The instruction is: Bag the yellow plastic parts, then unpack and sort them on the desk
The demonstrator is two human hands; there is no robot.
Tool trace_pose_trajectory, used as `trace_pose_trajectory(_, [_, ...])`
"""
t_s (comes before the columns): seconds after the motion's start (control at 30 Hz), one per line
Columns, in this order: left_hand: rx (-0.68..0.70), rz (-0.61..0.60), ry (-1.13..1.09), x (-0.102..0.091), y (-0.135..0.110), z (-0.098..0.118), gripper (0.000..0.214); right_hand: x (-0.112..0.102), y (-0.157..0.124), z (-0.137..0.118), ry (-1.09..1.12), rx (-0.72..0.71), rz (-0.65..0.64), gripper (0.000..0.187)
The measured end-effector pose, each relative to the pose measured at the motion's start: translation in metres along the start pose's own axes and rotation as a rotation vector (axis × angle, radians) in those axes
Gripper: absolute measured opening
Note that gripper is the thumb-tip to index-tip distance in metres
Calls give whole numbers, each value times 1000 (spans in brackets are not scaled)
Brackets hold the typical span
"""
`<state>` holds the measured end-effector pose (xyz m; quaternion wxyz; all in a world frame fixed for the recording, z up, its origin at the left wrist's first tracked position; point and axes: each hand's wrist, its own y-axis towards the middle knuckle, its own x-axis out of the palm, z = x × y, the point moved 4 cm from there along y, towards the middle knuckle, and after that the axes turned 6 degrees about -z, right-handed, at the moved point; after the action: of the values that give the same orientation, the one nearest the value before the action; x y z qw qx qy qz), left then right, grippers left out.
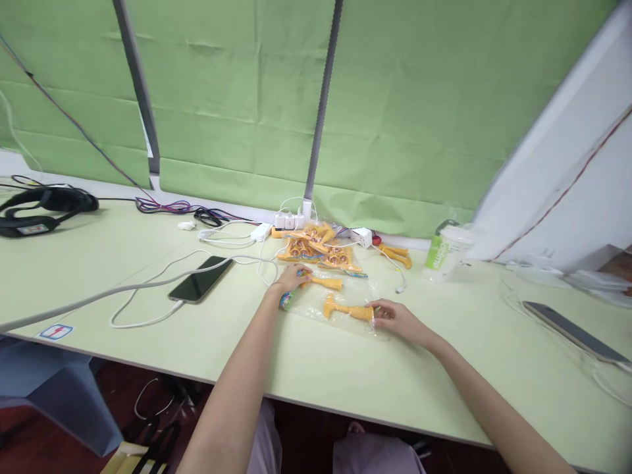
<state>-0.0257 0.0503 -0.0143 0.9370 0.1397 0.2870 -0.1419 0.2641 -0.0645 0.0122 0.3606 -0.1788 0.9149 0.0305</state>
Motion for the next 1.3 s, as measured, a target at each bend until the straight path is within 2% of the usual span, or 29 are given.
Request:
trace_pose_trajectory(0.2, [-53,47,-60,-5,-3,0,14,45,27,-26,262,-30,-62,49])
trace_pose_trajectory(0.3, [-91,57,-70,-7,-3,1,14,58,44,-35,339,-39,-73,51])
trace_pose_trajectory(0.47, [-102,52,-97,-9,-4,3,15,59,49,-41,320,-95,-173,49])
trace_pose_trajectory(0.67, [-93,15,-91,-11,-5,5,18,54,44,-46,194,-146,-116,50])
trace_pose_trajectory(0.73, [-92,-16,-86,-11,-6,4,22,57,44,-49,211,-145,-172,51])
trace_pose_trajectory(0.87, [-99,-71,-85,-12,-9,0,39,58,44,-54,305,-136,-368,51])
trace_pose_trajectory(0.93, [-80,-113,-99,-12,-11,-1,47,52,46,-52,312,-139,-309,46])
trace_pose_trajectory(1.07, [-55,-162,-99,-13,-11,0,57,34,51,-38,124,-135,147,40])
trace_pose_trajectory(1.1, [-57,-167,-96,-14,-11,1,58,33,52,-37,45,-152,209,41])
trace_pose_trajectory(1.2, [-51,-170,-107,-15,-12,4,58,41,59,-40,-159,-213,225,50])
trace_pose_trajectory(1.3, [-28,-174,-127,-16,-14,6,56,48,67,-47,-218,-221,231,39])
